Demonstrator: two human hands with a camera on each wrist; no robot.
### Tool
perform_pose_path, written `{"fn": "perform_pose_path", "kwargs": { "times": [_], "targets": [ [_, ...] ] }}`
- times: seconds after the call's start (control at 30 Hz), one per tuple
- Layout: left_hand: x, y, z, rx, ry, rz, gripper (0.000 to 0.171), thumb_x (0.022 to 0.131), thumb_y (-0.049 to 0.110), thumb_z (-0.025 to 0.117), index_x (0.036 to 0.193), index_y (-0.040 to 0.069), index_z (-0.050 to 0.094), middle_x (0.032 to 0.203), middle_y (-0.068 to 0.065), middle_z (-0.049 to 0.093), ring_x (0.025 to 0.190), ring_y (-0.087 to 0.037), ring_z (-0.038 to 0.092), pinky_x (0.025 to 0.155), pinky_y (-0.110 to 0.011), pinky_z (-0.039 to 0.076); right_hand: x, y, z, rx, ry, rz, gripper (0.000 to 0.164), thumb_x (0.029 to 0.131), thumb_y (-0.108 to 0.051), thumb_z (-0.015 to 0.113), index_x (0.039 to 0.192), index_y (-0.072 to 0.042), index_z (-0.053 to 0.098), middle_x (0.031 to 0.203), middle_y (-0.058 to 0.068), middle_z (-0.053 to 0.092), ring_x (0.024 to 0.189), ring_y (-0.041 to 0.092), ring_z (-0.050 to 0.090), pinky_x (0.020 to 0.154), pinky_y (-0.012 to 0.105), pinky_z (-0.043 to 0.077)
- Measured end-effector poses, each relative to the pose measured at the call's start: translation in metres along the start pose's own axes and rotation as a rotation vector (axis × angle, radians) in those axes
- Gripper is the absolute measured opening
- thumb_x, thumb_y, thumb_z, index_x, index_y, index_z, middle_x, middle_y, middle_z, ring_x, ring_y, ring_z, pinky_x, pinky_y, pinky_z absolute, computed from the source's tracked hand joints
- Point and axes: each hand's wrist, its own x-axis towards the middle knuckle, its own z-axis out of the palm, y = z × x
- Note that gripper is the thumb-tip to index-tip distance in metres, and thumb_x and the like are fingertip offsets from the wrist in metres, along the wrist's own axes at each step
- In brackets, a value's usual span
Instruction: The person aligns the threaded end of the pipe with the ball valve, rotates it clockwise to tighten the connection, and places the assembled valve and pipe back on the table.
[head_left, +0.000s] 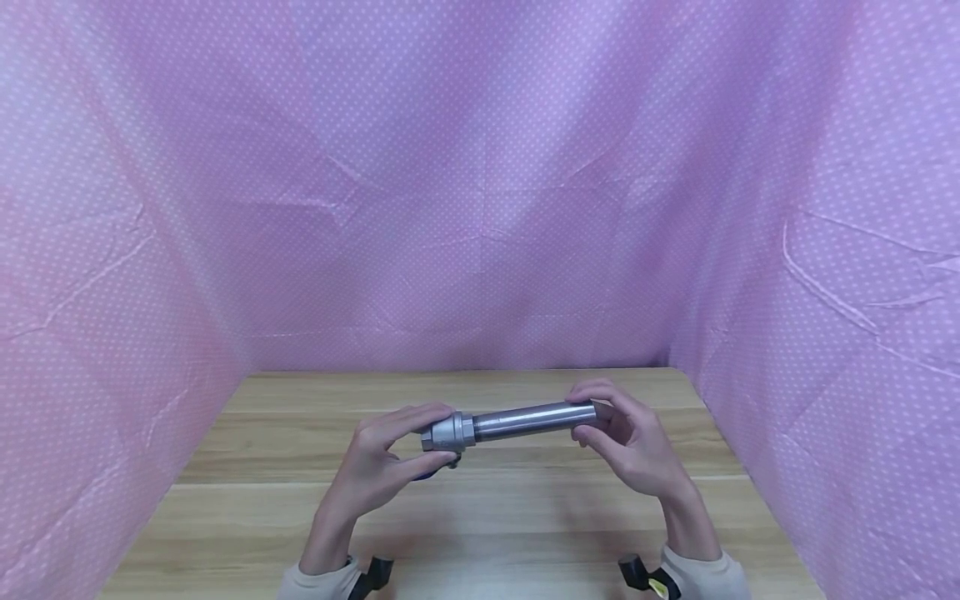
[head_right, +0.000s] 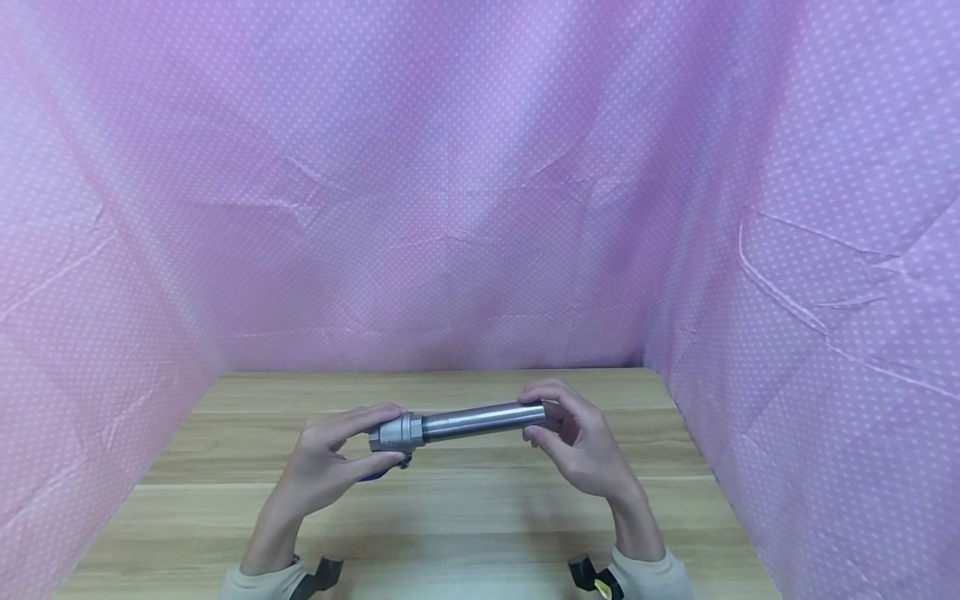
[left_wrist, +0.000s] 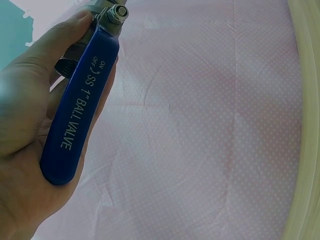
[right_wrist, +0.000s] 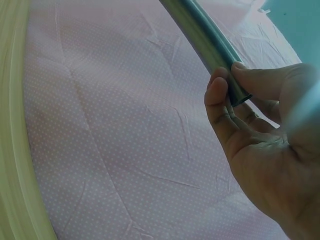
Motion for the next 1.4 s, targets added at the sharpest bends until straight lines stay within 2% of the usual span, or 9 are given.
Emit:
{"fn": "perform_pose_path", "kwargs": {
  "times": [0.13, 0.3, 0.4, 0.47, 0.57, 0.73, 0.9, 1.2, 1.4],
  "targets": [
    [0.0004, 0.0003, 0.0006, -0.005, -0.006, 0.004, 0.059, 0.078, -0.007, 0.099, 0.133, 0.004, 0.080, 0.124, -0.016, 0.085, 0.112, -0.020, 0.083, 0.102, -0.017, 0.064, -0.0019, -0.0016, -0.0007, -0.065, 0.039, 0.056, 0.046, 0.090, 0.031, 0.068, 0.131, 0.010, 0.066, 0.122, 0.000, 0.073, 0.086, 0.007, 0.075, 0.068, 0.028, 0.066],
    [0.0007, 0.0016, 0.0014, 0.000, -0.011, -0.008, 0.059, 0.078, -0.007, 0.099, 0.133, 0.004, 0.080, 0.124, -0.016, 0.086, 0.112, -0.020, 0.084, 0.102, -0.018, 0.064, -0.0037, -0.0003, -0.0026, -0.164, 0.062, 0.052, 0.041, 0.092, 0.028, 0.070, 0.128, 0.007, 0.069, 0.091, 0.006, 0.073, 0.075, 0.008, 0.069, 0.060, 0.023, 0.060],
    [0.0005, 0.0024, 0.0013, 0.006, -0.010, -0.022, 0.059, 0.078, -0.008, 0.099, 0.133, 0.004, 0.081, 0.123, -0.016, 0.086, 0.112, -0.020, 0.084, 0.102, -0.018, 0.064, -0.0036, 0.0010, -0.0034, -0.196, 0.049, 0.051, 0.040, 0.094, 0.025, 0.069, 0.129, 0.007, 0.071, 0.084, 0.009, 0.071, 0.072, 0.010, 0.067, 0.057, 0.023, 0.057],
    [0.0002, 0.0022, 0.0009, 0.008, -0.009, -0.025, 0.059, 0.078, -0.008, 0.099, 0.133, 0.004, 0.081, 0.123, -0.016, 0.086, 0.111, -0.021, 0.084, 0.103, -0.019, 0.064, -0.0028, 0.0010, -0.0037, -0.196, 0.037, 0.054, 0.040, 0.096, 0.024, 0.069, 0.131, 0.006, 0.072, 0.085, 0.007, 0.072, 0.073, 0.008, 0.067, 0.057, 0.022, 0.057],
    [-0.0005, 0.0021, 0.0005, 0.010, -0.008, -0.036, 0.058, 0.078, -0.008, 0.099, 0.132, 0.004, 0.081, 0.123, -0.016, 0.086, 0.112, -0.021, 0.084, 0.103, -0.019, 0.064, -0.0008, 0.0006, -0.0032, -0.139, 0.016, 0.040, 0.045, 0.095, 0.026, 0.069, 0.136, 0.008, 0.069, 0.101, 0.007, 0.076, 0.081, 0.005, 0.070, 0.062, 0.022, 0.060],
    [-0.0007, 0.0016, -0.0001, 0.008, -0.002, -0.035, 0.059, 0.078, -0.008, 0.099, 0.132, 0.005, 0.081, 0.124, -0.016, 0.086, 0.113, -0.020, 0.083, 0.103, -0.018, 0.064, 0.0010, 0.0009, -0.0021, -0.038, -0.009, -0.024, 0.051, 0.091, 0.032, 0.067, 0.138, 0.012, 0.065, 0.127, 0.011, 0.072, 0.089, 0.008, 0.072, 0.070, 0.023, 0.063],
    [0.0004, 0.0015, 0.0000, 0.003, -0.002, -0.017, 0.059, 0.077, -0.008, 0.099, 0.132, 0.004, 0.081, 0.123, -0.016, 0.086, 0.113, -0.019, 0.083, 0.103, -0.018, 0.064, -0.0013, -0.0014, -0.0019, -0.095, 0.014, 0.026, 0.049, 0.091, 0.031, 0.068, 0.135, 0.009, 0.067, 0.121, 0.007, 0.073, 0.088, 0.008, 0.073, 0.069, 0.023, 0.063],
    [0.0011, 0.0033, -0.0006, 0.004, -0.012, -0.025, 0.059, 0.078, -0.007, 0.099, 0.133, 0.004, 0.080, 0.125, -0.016, 0.086, 0.114, -0.019, 0.084, 0.103, -0.019, 0.065, -0.0031, -0.0010, -0.0035, -0.202, 0.017, 0.050, 0.041, 0.095, 0.025, 0.069, 0.131, 0.006, 0.071, 0.087, 0.008, 0.072, 0.073, 0.011, 0.067, 0.057, 0.024, 0.056],
    [-0.0013, 0.0019, -0.0015, 0.027, -0.014, -0.044, 0.060, 0.077, -0.007, 0.100, 0.133, 0.006, 0.081, 0.125, -0.015, 0.086, 0.114, -0.021, 0.084, 0.104, -0.019, 0.064, -0.0030, 0.0010, -0.0046, -0.180, 0.006, 0.062, 0.040, 0.098, 0.023, 0.067, 0.135, 0.007, 0.071, 0.089, 0.010, 0.074, 0.072, 0.014, 0.067, 0.057, 0.024, 0.057]
  ]
}}
